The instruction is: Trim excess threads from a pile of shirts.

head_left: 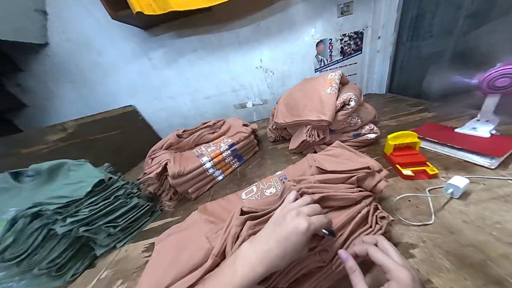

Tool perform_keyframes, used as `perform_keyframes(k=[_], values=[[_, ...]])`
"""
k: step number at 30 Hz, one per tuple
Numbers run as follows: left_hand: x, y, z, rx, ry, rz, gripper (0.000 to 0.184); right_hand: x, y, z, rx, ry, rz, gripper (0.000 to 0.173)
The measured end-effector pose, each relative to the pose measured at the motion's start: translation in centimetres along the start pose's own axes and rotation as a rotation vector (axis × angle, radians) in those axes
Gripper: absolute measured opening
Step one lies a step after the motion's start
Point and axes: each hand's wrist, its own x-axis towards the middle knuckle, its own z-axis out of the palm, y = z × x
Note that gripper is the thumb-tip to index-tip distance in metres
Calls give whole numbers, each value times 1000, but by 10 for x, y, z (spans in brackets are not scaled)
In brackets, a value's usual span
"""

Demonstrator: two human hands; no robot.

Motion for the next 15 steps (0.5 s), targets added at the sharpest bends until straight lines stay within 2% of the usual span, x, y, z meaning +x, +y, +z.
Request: perform_keyframes(k=[3,4,6,8,9,12,15], values=[[-1,2,-4,-57,10,-94,15,-5,1,5,-74,35,-1,22],[-2,-1,-7,-122,-31,-165,18,-5,-1,8,-122,60,-9,31],[-1,-12,-9,-278,-137,-282,37,-1,-10,20,-231,143,-34,55],[-1,-24,0,-452,-139,-310,28,7,-19,39,-330,207,-44,69],[0,-29,4,-514,-136,-295,23,13,-20,49,-369,231,-54,68],[1,-41,-1,-631,-193,-292,12,23,-19,66,-330,233,-54,30],[3,-37,-4,-616,-218,-422,12,23,-5,55,-83,81,-108,32]])
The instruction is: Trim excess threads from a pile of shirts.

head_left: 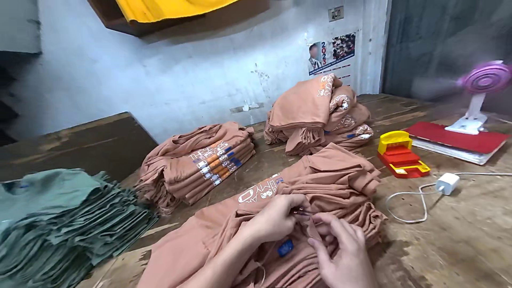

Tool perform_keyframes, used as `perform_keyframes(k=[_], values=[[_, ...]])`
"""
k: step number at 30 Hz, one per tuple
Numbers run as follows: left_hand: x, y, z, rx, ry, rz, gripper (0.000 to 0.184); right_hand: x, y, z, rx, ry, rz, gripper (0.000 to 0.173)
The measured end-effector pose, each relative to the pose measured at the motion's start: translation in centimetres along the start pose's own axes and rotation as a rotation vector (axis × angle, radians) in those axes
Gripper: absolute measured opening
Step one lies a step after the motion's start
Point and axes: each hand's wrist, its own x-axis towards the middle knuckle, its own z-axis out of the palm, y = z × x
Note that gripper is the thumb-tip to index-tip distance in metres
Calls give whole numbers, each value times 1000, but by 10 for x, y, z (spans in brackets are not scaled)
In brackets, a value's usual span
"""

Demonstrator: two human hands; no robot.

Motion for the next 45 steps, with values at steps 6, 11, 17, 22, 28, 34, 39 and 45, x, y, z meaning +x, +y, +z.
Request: perform_keyframes(k=[6,11,17,22,28,34,39,45], values=[[-20,12,4,81,272,-16,36,-6,16,-16,-195,280,-125,17],[-26,9,31,257,391,220,18,-11,14,-9,-61,372,-158,13],[-29,27,7,-54,-29,-291,42,-26,23,-21,64,231,-216,29],[-7,27,23,469,409,-286,25,-34,28,-12,91,87,-339,14],[-12,10,20,408,196,106,33,-26,15,-21,-175,122,-45,32],[-24,10,17,403,265,289,16,-29,15,-20,-24,206,-10,8],[-26,10,13,429,120,225,29,-30,21,-14,55,226,-5,10],[-23,13,21,517,219,346,19,-30,22,-12,121,239,3,10]])
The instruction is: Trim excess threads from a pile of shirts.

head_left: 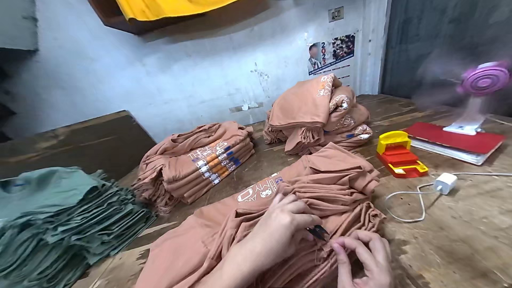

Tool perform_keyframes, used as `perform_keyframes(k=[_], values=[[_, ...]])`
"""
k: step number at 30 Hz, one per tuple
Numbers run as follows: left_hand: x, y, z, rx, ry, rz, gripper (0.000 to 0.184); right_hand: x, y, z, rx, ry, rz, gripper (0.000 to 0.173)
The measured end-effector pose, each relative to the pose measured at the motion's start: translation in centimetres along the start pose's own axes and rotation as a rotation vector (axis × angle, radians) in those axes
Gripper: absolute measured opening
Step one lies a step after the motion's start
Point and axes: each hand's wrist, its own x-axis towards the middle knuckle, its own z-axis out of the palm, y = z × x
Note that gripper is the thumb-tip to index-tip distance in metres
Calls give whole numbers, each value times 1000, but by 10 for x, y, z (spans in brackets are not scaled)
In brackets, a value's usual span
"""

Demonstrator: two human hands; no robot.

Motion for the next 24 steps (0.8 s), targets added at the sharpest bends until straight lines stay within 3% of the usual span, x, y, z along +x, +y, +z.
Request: perform_keyframes(k=[2,5,7,9,10,13,16,18,20,24], values=[[3,6,8,33,16,29,18,-2,-1,1,21,-10,-34,10],[3,3,6,-116,-60,-97,16,-8,2,-4,-37,-50,-104,19],[4,-9,7,-292,-134,-170,26,-9,-4,-4,-176,-45,-110,38],[6,-18,11,-422,-123,-182,20,-2,-21,6,-331,-41,-68,66],[8,-23,11,-469,-123,-151,17,2,-29,13,-394,-53,-38,69],[13,-26,2,-552,-191,-151,18,12,-32,27,-396,-102,-12,35],[14,-21,2,-567,-161,-317,14,20,-17,15,-137,-243,-51,33],[13,-15,8,-536,-65,-421,18,19,-7,10,-189,-183,-107,17],[10,-9,8,-480,40,-459,28,18,-5,7,-273,-42,-144,14],[-3,-3,-2,-279,104,-320,29,16,-4,6,-177,93,-125,16]])
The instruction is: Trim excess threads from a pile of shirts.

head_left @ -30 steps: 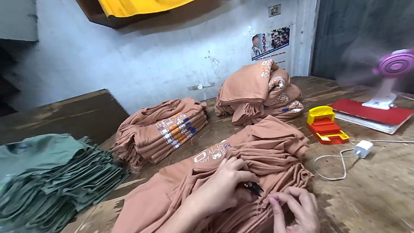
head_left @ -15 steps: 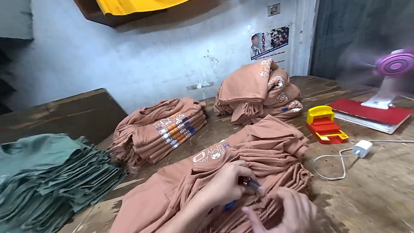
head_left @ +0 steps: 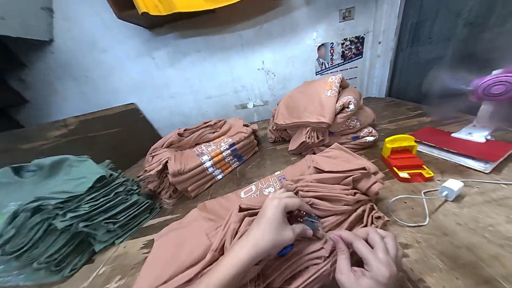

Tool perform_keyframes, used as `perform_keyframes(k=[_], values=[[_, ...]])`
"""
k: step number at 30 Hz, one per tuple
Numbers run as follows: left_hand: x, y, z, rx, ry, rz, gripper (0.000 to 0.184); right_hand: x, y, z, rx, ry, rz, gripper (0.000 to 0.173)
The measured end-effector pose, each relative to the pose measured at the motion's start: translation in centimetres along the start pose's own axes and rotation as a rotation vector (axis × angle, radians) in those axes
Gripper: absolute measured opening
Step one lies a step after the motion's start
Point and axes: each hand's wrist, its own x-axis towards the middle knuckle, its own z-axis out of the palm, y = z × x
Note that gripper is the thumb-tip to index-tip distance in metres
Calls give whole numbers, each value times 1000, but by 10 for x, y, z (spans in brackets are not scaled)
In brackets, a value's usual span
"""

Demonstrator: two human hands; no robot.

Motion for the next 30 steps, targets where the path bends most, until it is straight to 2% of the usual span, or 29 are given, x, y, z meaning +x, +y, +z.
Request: perform_keyframes(k=[3,5,8,10,13,15,16,18,20,22,23,24,25,26,28,29,30], values=[[-8,3,12,112,8,121,18,-5,-2,3,137,7,-40,11],[-10,6,12,152,43,91,14,-7,1,0,264,-54,-69,10],[-10,15,-9,61,-62,-194,28,-10,15,-13,373,-195,-175,28],[-5,17,-21,-37,-162,-385,40,-10,13,-15,270,-180,-169,36],[3,15,-20,-26,-170,-491,39,0,-7,3,-45,-147,-133,32],[5,17,-18,13,-223,-521,37,3,-7,19,0,-77,-114,15],[5,19,-17,8,-277,-526,40,5,-4,19,115,-40,-98,15],[5,20,-16,-81,-382,-506,49,8,3,6,353,-69,-82,15],[4,19,-10,-129,-368,-483,44,4,13,-7,357,-202,-139,24],[9,22,-5,92,-224,-500,39,-5,20,-11,156,-304,-241,31],[10,21,2,262,-111,-471,36,-12,22,-12,110,-298,-276,25],[10,16,11,424,24,-370,32,-18,22,-15,123,-263,-296,19],[10,5,20,508,154,-200,28,-22,23,-20,169,-233,-303,17],[11,-1,22,490,167,-64,26,-23,24,-26,240,-229,-303,20],[7,1,16,338,-12,26,26,-21,26,-33,351,-275,-279,34],[3,3,13,277,-80,37,31,-20,28,-34,349,-292,-254,34],[0,5,12,246,-90,69,37,-18,29,-32,286,-302,-232,28]])
